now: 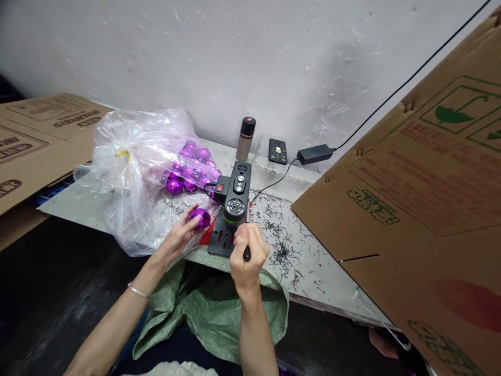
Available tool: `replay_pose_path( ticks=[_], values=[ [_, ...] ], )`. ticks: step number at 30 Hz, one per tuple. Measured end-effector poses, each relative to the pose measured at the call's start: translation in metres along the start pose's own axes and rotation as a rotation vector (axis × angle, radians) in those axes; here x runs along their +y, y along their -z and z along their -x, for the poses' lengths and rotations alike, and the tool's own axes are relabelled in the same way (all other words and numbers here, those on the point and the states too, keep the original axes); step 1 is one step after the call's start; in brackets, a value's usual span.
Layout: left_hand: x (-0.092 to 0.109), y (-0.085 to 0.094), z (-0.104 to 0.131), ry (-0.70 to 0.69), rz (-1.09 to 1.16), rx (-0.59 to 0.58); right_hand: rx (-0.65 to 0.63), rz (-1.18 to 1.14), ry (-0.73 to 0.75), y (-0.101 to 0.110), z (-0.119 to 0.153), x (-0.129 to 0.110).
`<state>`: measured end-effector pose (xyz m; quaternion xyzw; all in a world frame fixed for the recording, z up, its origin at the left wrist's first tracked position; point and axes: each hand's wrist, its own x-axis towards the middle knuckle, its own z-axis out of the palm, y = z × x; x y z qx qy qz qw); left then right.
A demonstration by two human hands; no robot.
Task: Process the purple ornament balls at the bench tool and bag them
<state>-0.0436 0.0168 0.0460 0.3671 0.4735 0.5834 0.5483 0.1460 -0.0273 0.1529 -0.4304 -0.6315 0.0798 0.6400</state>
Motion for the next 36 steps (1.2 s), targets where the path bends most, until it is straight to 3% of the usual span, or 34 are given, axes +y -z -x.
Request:
replay_pose_path(
  ticks=[3, 6, 9, 12, 21, 28, 36],
  values=[
    [-0.027, -0.019, 0.015, -0.049, -0.158, -0.072, -0.034, 0.027, -0.029, 0.003, -0.006, -0.004],
    [-0.046, -0.032, 0.015, -0.158, -0.413, -0.08, -0.042, 0.043, -0.033, 0.004, -0.007, -0.005],
    [-0.051, -0.035, 0.013, -0.301, -0.661, -0.097, -0.035, 0.038, -0.018, 0.003, -0.006, -0.005],
    [-0.05, -0.037, 0.012, -0.412, -0.773, -0.135, -0.033, 0.034, -0.014, 0.003, -0.005, -0.004],
    [-0.069, -0.052, 0.015, -0.549, -0.827, -0.118, -0.019, 0.008, -0.008, 0.003, 0.0, -0.001],
    [-0.08, -0.042, 0.017, -0.632, -0.791, -0.15, -0.006, -0.011, 0.003, 0.003, 0.002, 0.002],
    [-0.076, -0.041, 0.008, -0.591, -0.786, -0.163, 0.015, 0.035, 0.032, 0.002, 0.013, 0.009]
  ],
)
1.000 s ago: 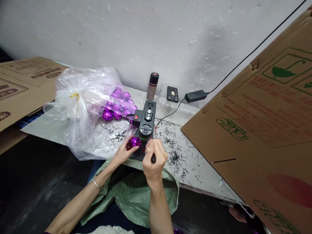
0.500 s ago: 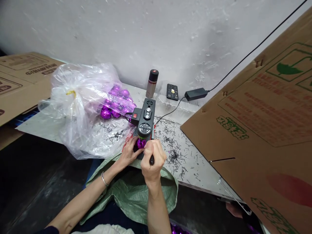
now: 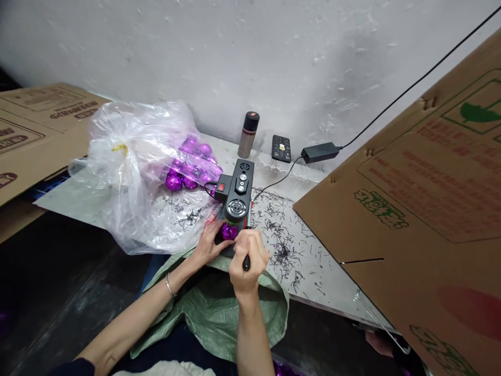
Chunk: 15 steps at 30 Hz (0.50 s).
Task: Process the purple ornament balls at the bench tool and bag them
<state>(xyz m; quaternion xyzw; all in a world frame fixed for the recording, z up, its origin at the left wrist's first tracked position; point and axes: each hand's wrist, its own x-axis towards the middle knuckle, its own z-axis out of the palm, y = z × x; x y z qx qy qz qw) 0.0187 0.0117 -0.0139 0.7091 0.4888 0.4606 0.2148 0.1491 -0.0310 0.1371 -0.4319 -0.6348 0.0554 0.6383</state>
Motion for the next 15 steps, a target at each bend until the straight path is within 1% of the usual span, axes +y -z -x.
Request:
replay_pose_path(
  ticks=[4, 8, 11, 15],
  values=[
    [0.0, -0.001, 0.001, -0.01, 0.019, 0.003, 0.013, 0.014, 0.068, -0.004, 0.019, 0.016],
    [0.0, 0.0, 0.002, -0.022, 0.02, 0.019, 0.065, 0.039, 0.152, -0.011, 0.036, 0.034],
    [0.001, -0.001, 0.002, -0.016, 0.015, 0.022, 0.1, 0.042, 0.184, -0.016, 0.041, 0.042],
    [0.001, 0.0, 0.002, -0.024, 0.018, 0.023, 0.128, 0.02, 0.187, -0.019, 0.042, 0.044]
  ],
)
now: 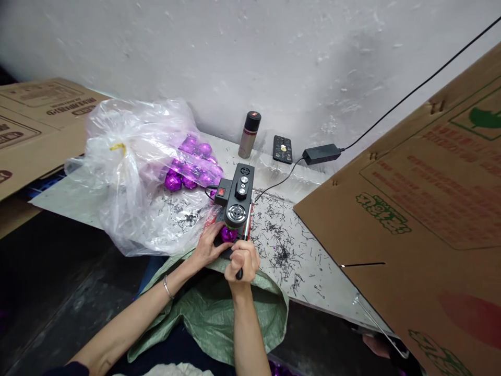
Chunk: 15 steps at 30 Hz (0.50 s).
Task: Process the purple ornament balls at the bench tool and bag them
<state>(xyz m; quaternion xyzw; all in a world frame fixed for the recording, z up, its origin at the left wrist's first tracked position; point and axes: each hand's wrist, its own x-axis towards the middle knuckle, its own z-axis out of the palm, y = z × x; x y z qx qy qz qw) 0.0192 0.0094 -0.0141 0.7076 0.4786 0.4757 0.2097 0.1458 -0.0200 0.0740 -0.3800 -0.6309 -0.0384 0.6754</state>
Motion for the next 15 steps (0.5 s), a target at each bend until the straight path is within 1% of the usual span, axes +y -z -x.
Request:
replay_pose_path(
  ticks=[10, 15],
  values=[
    [0.0, -0.001, 0.0, -0.003, -0.006, 0.001, 0.008, -0.024, -0.015, -0.001, 0.005, 0.002],
    [-0.003, -0.002, -0.001, -0.047, 0.007, 0.019, 0.017, -0.04, -0.029, -0.002, 0.011, 0.007]
  ],
)
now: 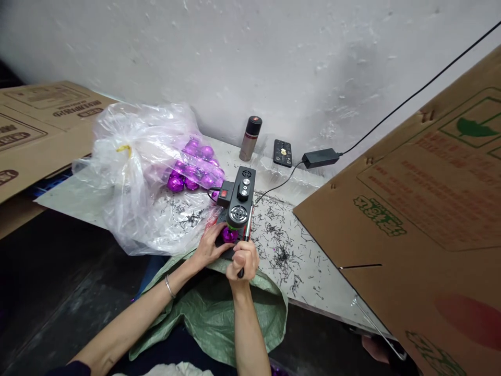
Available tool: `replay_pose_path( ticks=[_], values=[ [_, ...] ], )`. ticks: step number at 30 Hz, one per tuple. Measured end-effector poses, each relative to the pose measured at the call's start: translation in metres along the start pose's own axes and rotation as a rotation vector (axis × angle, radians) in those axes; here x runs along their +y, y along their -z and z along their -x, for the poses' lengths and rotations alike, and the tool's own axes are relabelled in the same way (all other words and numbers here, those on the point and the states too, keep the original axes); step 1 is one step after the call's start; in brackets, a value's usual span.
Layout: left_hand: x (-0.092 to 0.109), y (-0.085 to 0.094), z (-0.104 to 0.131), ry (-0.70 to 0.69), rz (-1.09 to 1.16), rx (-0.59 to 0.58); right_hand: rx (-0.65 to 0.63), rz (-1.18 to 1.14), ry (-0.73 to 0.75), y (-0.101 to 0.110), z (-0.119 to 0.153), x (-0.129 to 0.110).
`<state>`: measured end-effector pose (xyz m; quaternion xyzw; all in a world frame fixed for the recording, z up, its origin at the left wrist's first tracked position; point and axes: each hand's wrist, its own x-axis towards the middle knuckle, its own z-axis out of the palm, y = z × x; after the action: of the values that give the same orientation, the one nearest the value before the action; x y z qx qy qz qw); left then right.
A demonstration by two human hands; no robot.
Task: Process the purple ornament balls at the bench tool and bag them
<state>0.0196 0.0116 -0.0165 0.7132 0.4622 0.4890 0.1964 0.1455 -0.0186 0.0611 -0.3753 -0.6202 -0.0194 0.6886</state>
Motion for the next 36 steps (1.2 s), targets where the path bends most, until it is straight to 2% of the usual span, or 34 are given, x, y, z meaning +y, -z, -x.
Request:
replay_pose_path(
  ticks=[9, 16, 20, 22, 24, 26, 29, 31, 33, 34, 36],
  values=[
    [-0.001, 0.002, -0.004, 0.003, 0.014, -0.02, -0.006, 0.001, -0.022, -0.001, 0.007, 0.006],
    [-0.002, 0.002, -0.005, 0.022, 0.003, -0.04, -0.025, 0.0, 0.033, -0.004, 0.01, 0.011],
    [-0.002, 0.001, -0.009, 0.007, 0.01, -0.032, -0.003, -0.008, -0.025, -0.002, -0.014, -0.011],
    [0.0, 0.0, -0.007, -0.002, 0.012, -0.016, 0.002, -0.015, -0.158, 0.001, -0.037, -0.027],
    [0.005, 0.001, 0.004, -0.012, -0.006, 0.009, -0.079, -0.007, -0.31, 0.005, -0.058, -0.041],
    [0.012, 0.004, 0.024, -0.041, -0.055, 0.026, -0.114, 0.0, -0.333, 0.008, -0.071, -0.049],
    [0.022, 0.017, 0.063, -0.121, -0.146, 0.009, -0.101, 0.0, -0.255, 0.01, -0.068, -0.049],
    [0.025, 0.031, 0.077, -0.158, -0.169, -0.01, -0.091, 0.001, -0.188, 0.009, -0.057, -0.044],
    [0.023, 0.047, 0.069, -0.149, -0.164, 0.012, -0.086, 0.004, -0.137, 0.008, -0.047, -0.039],
    [0.02, 0.055, 0.055, -0.116, -0.158, 0.041, -0.079, 0.005, -0.119, 0.007, -0.043, -0.037],
    [0.009, 0.068, 0.01, 0.019, -0.149, 0.118, -0.06, 0.008, -0.102, 0.006, -0.04, -0.035]
  ],
)
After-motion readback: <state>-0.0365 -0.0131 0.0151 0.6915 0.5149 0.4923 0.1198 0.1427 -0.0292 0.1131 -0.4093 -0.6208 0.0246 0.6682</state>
